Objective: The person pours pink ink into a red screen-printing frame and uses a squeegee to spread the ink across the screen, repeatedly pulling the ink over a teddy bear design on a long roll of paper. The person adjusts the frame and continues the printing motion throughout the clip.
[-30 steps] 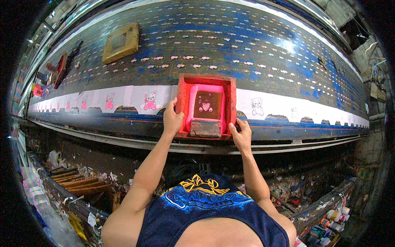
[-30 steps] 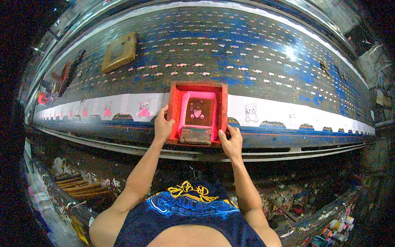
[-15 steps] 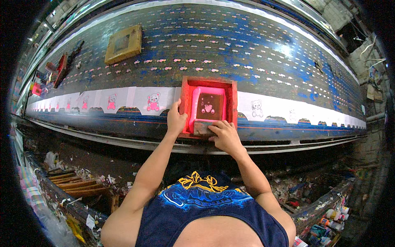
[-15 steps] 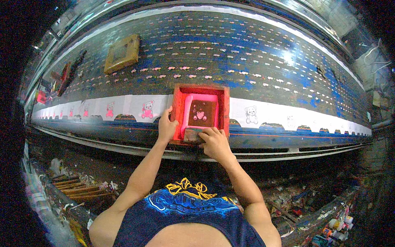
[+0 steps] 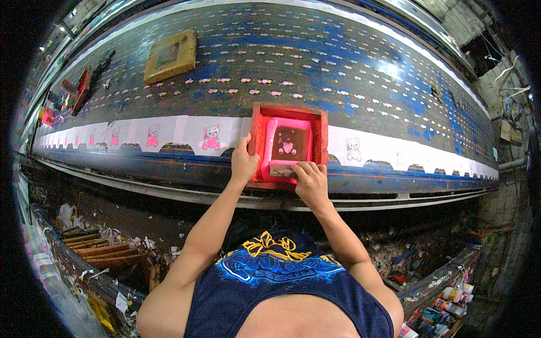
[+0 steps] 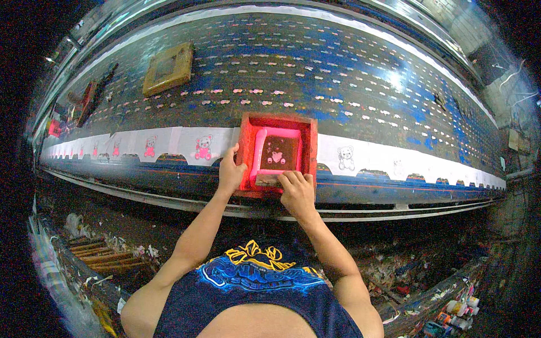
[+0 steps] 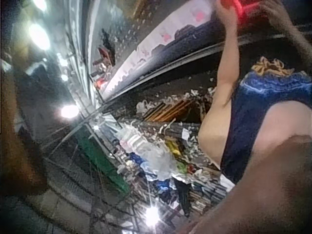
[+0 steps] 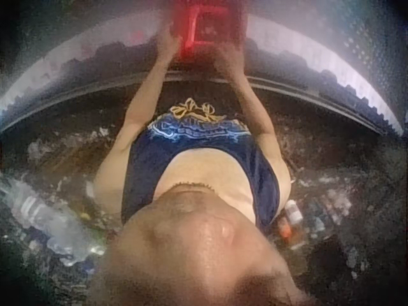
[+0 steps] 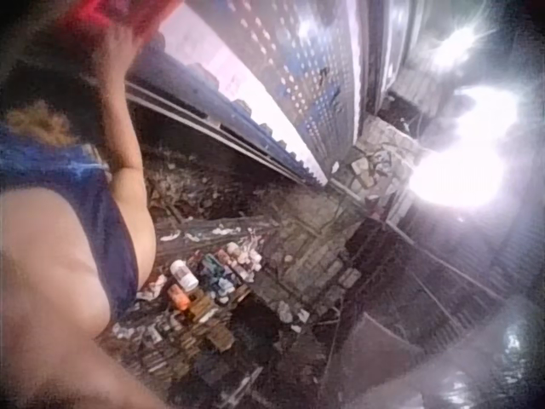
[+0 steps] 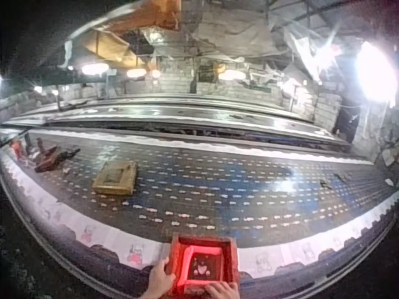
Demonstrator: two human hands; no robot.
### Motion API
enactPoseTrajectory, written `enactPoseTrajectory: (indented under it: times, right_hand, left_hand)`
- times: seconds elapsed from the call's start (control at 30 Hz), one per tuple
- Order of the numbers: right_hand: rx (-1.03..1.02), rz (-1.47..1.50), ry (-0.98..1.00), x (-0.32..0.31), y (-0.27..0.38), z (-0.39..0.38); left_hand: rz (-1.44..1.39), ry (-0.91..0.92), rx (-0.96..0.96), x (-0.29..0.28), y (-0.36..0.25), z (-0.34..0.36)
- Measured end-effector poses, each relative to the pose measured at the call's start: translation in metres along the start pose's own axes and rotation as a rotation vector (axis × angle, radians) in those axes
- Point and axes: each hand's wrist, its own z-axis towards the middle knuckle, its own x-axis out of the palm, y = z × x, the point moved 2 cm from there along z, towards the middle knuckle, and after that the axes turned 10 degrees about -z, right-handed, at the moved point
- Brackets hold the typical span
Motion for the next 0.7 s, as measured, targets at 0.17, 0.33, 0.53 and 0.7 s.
enactPoseTrajectory:
  times: [0.17,0.33,0.53,0.7]
  right_hand:
    - [0.017,-0.053,-0.078,0.022,-0.019,0.043]
    - [0.082,-0.028,0.007,0.037,-0.046,0.092]
    - [0.052,-0.037,0.000,0.035,-0.068,0.125]
    - [0.101,-0.056,0.108,0.038,-0.054,0.094]
  left_hand:
    - [-0.069,-0.005,-0.032,0.002,0.013,-0.002]
    - [-0.086,0.002,-0.058,0.003,0.012,-0.001]
    - [-0.097,0.022,-0.060,0.000,0.000,-0.001]
    - [-0.071,0.015,-0.047,-0.001,-0.001,-0.003]
